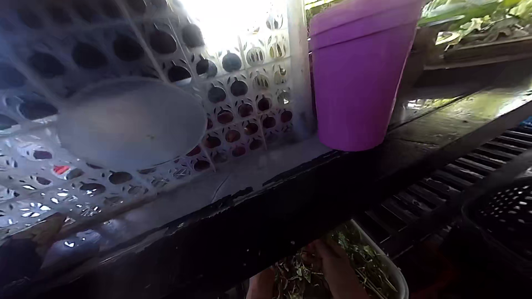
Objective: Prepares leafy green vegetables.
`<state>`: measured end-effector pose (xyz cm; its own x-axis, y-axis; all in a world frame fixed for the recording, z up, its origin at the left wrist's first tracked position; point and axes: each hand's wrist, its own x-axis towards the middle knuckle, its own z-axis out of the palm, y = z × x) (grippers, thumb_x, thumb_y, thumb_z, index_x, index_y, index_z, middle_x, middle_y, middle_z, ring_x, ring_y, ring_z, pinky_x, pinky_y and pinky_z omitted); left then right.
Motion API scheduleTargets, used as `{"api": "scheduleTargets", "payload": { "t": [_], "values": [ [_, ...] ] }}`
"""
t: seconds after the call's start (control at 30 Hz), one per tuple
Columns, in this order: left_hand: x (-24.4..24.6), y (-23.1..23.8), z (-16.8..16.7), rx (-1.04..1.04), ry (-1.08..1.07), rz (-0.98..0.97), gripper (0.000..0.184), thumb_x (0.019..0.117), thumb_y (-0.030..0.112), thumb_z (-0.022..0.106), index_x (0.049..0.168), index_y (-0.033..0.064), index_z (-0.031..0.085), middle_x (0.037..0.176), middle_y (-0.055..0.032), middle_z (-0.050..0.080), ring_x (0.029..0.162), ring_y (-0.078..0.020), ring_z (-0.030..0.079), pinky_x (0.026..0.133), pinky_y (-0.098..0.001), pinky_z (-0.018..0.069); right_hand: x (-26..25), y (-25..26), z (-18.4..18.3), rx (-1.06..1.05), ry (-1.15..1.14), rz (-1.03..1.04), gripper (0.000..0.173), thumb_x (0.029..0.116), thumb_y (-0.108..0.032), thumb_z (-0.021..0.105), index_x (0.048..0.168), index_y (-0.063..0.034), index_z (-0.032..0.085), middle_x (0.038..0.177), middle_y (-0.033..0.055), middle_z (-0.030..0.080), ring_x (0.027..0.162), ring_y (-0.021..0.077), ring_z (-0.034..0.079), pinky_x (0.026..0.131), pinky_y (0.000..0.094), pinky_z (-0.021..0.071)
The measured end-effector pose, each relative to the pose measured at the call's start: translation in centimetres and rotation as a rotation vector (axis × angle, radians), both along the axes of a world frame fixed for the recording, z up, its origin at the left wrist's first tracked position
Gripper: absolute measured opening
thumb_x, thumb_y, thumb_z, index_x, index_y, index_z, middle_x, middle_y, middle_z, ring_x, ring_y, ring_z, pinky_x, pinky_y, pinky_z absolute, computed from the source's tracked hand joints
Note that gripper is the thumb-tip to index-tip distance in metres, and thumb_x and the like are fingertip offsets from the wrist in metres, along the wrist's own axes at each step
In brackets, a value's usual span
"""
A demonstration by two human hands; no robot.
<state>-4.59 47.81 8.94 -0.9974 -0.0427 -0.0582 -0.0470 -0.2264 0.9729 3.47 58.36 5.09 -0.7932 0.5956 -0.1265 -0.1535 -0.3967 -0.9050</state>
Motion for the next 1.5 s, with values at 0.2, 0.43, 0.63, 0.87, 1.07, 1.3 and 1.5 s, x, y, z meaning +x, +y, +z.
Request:
{"api": "scheduleTargets", "payload": {
  "t": [0.2,0.43,0.63,0.87,1.07,1.3,1.5],
  "values": [
    [1.1,0.4,2.1,-0.056,-0.102,-0.080,0.031,0.1108,0.012,0.037,0.126,-0.0113,0.051,0.105,-0.0195,0.064,0.088,-0.0184,0.064,0.082,-0.0334,0.0527,0.4,-1.0,-0.2,0.025,-0.113,0.113,0.042,0.1035,-0.022,0.058,0.138,0.0011,0.052,0.135,0.0141,0.060,0.121,0.0227,0.062,0.095,0.0421,0.0576],
    [0.1,1.9,-5.9,0.063,0.168,-0.269,0.020,0.1063,0.006,0.043,0.108,-0.0050,0.060,0.089,-0.0126,0.071,0.077,-0.0193,0.072,0.073,-0.0339,0.0622,-0.5,0.4,-1.1,-0.600,-0.107,-0.008,0.004,0.1025,-0.004,0.056,0.103,-0.0036,0.052,0.080,0.0086,0.066,0.062,0.0118,0.064,0.057,0.0240,0.0558],
    [0.2,2.7,-1.8,0.080,-0.053,-0.051,0.023,0.1111,0.011,0.036,0.116,-0.0057,0.052,0.086,-0.0104,0.063,0.073,-0.0146,0.065,0.071,-0.0289,0.0559,0.3,1.6,0.0,-0.390,-0.112,0.356,0.018,0.0993,0.003,0.054,0.107,-0.0108,0.047,0.081,0.0012,0.063,0.059,0.0039,0.054,0.051,0.0176,0.0435],
    [-3.0,0.1,-3.6,0.144,0.012,0.008,0.019,0.1122,0.019,0.037,0.118,0.0075,0.051,0.084,0.0000,0.062,0.072,-0.0107,0.067,0.070,-0.0282,0.0603,0.7,3.7,-1.1,0.614,-0.472,0.397,0.028,0.1028,-0.012,0.055,0.128,-0.0011,0.054,0.104,0.0139,0.065,0.091,0.0235,0.065,0.081,0.0410,0.0535],
    [-1.1,1.5,-5.2,-0.102,0.026,-0.286,0.026,0.1085,0.012,0.043,0.121,-0.0051,0.058,0.090,-0.0095,0.066,0.070,-0.0140,0.067,0.068,-0.0306,0.0600,0.9,6.3,-2.7,0.887,-0.633,0.492,0.070,0.1004,-0.058,0.054,0.155,-0.0153,0.047,0.164,0.0146,0.036,0.150,0.0379,0.034,0.117,0.0627,0.0299],
    [2.1,3.4,-7.7,-0.227,0.177,-0.530,0.026,0.1002,0.002,0.055,0.122,-0.0046,0.067,0.094,-0.0116,0.073,0.072,-0.0160,0.071,0.064,-0.0312,0.0614,0.1,4.9,-1.0,0.452,-0.216,0.240,0.066,0.0927,-0.034,0.076,0.148,-0.0073,0.052,0.124,0.0115,0.070,0.108,0.0184,0.070,0.098,0.0376,0.0560],
    [2.3,3.4,-7.2,-0.219,0.190,-0.545,0.015,0.0941,0.001,0.065,0.108,-0.0040,0.068,0.084,-0.0125,0.073,0.071,-0.0208,0.072,0.061,-0.0352,0.0629,0.2,4.6,-1.2,0.446,-0.172,0.073,0.060,0.0934,-0.031,0.076,0.147,-0.0167,0.053,0.122,0.0059,0.071,0.105,0.0157,0.070,0.093,0.0364,0.0585]
  ]
}}
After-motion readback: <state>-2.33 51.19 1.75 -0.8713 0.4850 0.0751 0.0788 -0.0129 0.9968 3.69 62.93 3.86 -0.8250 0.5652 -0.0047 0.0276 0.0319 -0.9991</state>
